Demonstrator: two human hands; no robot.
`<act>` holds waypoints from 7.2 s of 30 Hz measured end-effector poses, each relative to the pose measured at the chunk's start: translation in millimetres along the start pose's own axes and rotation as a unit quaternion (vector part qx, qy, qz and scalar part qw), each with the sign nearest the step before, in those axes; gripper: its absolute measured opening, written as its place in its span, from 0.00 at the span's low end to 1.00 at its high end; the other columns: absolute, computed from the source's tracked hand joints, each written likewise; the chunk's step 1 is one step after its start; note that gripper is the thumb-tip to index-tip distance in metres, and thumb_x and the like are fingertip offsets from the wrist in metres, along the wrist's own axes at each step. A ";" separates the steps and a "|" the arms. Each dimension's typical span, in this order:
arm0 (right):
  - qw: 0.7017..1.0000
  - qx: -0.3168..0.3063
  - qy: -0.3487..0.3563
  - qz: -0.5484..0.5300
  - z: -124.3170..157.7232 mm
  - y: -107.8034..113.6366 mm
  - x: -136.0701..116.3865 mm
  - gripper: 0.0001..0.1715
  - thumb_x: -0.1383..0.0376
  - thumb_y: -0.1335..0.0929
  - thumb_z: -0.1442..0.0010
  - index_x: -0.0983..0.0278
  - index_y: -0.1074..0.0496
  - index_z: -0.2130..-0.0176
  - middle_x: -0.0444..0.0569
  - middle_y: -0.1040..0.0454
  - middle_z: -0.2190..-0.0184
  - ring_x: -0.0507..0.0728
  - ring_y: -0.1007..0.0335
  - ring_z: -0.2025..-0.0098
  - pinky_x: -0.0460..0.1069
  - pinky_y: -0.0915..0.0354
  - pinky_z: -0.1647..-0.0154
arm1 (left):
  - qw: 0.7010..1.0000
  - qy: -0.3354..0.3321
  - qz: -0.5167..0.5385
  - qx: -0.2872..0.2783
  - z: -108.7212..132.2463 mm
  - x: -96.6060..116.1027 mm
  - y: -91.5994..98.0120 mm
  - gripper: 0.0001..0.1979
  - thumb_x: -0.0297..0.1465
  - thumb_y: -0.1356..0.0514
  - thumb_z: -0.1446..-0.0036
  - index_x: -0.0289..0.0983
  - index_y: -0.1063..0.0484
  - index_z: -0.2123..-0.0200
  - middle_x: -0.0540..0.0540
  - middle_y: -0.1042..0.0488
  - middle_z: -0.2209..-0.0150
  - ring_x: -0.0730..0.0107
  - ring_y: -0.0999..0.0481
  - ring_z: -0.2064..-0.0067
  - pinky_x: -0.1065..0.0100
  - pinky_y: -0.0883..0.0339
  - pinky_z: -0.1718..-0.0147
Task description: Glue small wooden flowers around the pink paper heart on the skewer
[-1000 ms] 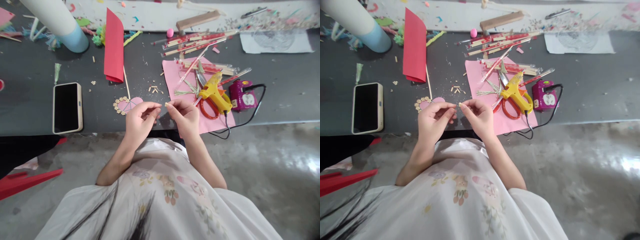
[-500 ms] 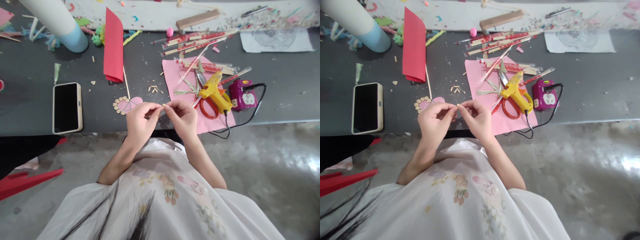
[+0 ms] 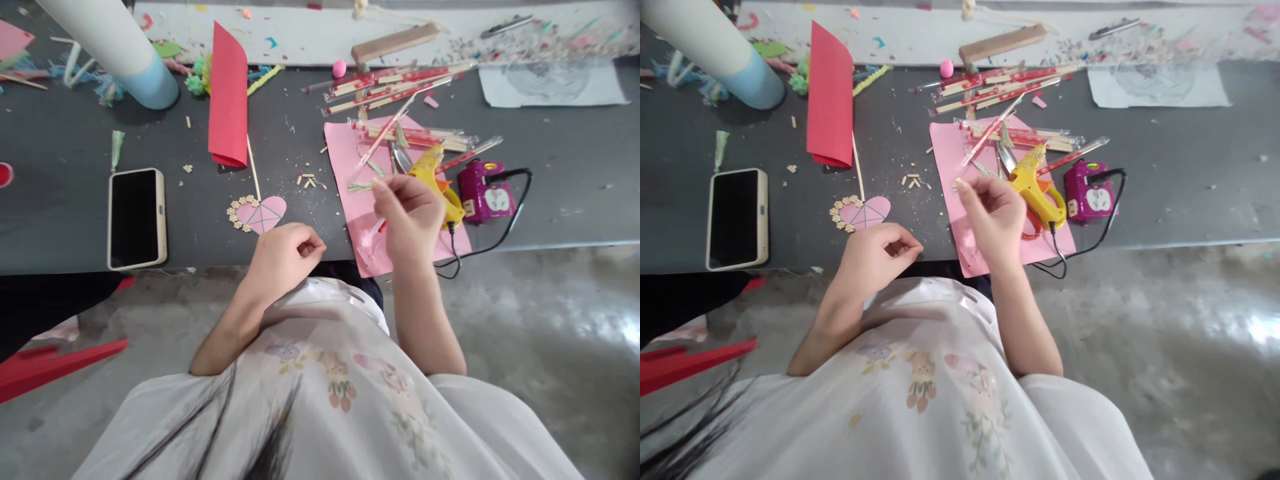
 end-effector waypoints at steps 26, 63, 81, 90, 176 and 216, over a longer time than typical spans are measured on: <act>0.952 -0.110 0.249 0.137 31.1 -5.8 -17.5 0.07 0.70 0.28 0.41 0.59 0.23 0.62 0.45 0.25 0.70 0.51 0.31 0.71 0.49 0.33 0.71 | 0.936 0.028 0.335 0.106 -9.7 2.7 -11.4 0.11 0.39 0.32 0.45 0.40 0.19 0.62 0.49 0.19 0.69 0.76 0.23 0.75 0.75 0.27 0.76; 0.976 -0.113 0.178 0.050 39.9 -14.8 -19.8 0.03 0.65 0.29 0.39 0.59 0.26 0.68 0.45 0.24 0.72 0.53 0.31 0.70 0.52 0.32 0.70 | 0.932 -0.149 0.229 0.239 -2.3 7.6 -6.8 0.06 0.37 0.33 0.42 0.43 0.18 0.67 0.50 0.18 0.70 0.76 0.23 0.75 0.72 0.27 0.78; 0.978 -0.069 0.195 0.022 37.5 -15.9 -10.8 0.08 0.70 0.26 0.43 0.58 0.22 0.64 0.43 0.23 0.69 0.51 0.29 0.69 0.48 0.33 0.72 | 0.912 -0.125 0.336 0.200 -9.7 8.9 -12.4 0.05 0.36 0.33 0.42 0.45 0.17 0.62 0.50 0.20 0.68 0.80 0.24 0.75 0.75 0.28 0.77; 0.976 -0.071 0.193 0.071 39.7 -17.0 -11.2 0.02 0.67 0.27 0.41 0.59 0.22 0.65 0.44 0.23 0.71 0.51 0.32 0.72 0.50 0.33 0.73 | 0.905 -0.122 0.357 0.198 -9.9 4.3 -13.5 0.07 0.29 0.32 0.43 0.44 0.18 0.61 0.51 0.20 0.69 0.80 0.21 0.73 0.79 0.26 0.76; 0.823 -0.283 0.189 0.455 -33.6 -67.1 -8.2 0.05 0.71 0.32 0.42 0.64 0.24 0.66 0.53 0.25 0.68 0.61 0.31 0.65 0.53 0.40 0.65 | 0.926 0.046 0.360 0.105 -9.2 -43.7 24.3 0.06 0.34 0.31 0.48 0.40 0.24 0.71 0.53 0.26 0.79 0.81 0.34 0.83 0.78 0.44 0.89; 0.758 -0.369 0.196 0.500 -9.7 -71.7 8.7 0.12 0.69 0.37 0.36 0.67 0.25 0.63 0.58 0.25 0.65 0.63 0.31 0.61 0.54 0.38 0.59 | 0.917 0.114 0.375 0.069 -0.2 -44.6 22.4 0.07 0.34 0.33 0.48 0.37 0.24 0.69 0.52 0.27 0.77 0.83 0.36 0.81 0.80 0.43 0.86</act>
Point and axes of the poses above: each hand's wrist, its own z-axis away from the middle knuckle, its own y-axis out of the back of the hand, x = y × z, the point moved 4 cm from there along -z, towards the middle knuckle
